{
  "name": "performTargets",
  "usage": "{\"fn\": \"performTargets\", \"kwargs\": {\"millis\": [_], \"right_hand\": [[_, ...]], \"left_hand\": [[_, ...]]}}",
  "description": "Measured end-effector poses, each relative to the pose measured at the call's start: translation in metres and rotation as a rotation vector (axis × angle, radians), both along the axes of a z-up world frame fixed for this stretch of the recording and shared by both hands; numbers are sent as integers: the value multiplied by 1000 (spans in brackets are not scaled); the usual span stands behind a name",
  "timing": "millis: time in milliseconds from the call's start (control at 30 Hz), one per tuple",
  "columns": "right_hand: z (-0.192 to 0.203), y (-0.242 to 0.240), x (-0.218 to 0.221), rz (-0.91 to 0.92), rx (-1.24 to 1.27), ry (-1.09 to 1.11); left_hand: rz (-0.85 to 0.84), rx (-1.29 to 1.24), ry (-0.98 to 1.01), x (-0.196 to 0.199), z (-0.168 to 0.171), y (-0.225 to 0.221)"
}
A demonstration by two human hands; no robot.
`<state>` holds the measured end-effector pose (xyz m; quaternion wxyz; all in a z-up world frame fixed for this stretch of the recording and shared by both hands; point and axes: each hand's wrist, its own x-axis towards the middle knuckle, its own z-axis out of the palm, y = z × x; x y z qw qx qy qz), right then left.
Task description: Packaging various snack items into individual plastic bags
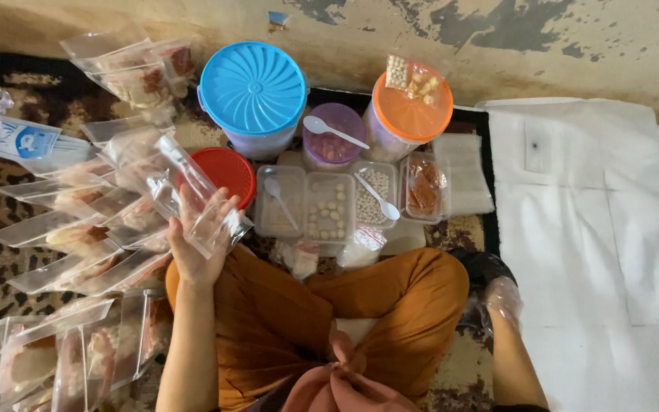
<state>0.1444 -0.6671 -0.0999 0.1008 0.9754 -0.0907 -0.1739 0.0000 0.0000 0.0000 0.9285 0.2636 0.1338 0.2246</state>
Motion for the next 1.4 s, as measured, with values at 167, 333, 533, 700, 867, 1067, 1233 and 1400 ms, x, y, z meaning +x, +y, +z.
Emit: {"fn": "performTargets", "kwargs": {"millis": [167,333,533,700,867,1067,1233,1400], "right_hand": [[77,38,-26,12,35,47],[128,67,-52,-74,107,67],[123,45,-44,-228,350,56],[161,60,-53,-333,617,154],[169,26,-59,-448,960,200],[229,103,-102,-411,1177,25],[176,153,-104,-429,2003,114],[162,244,-99,-599,2377,149]], "left_hand": [[-19,-9,-27,3,1,0],[-23,4,-35,-1,15,-3],[-21,-30,-64,1,12,-2],[-15,-11,-62,-1,14,-2],[-72,20,-144,-8,28,-4],[-137,95,-193,-12,41,-8],[-164,117,-87,-10,32,-19],[-220,32,3,-9,22,-61]]}}
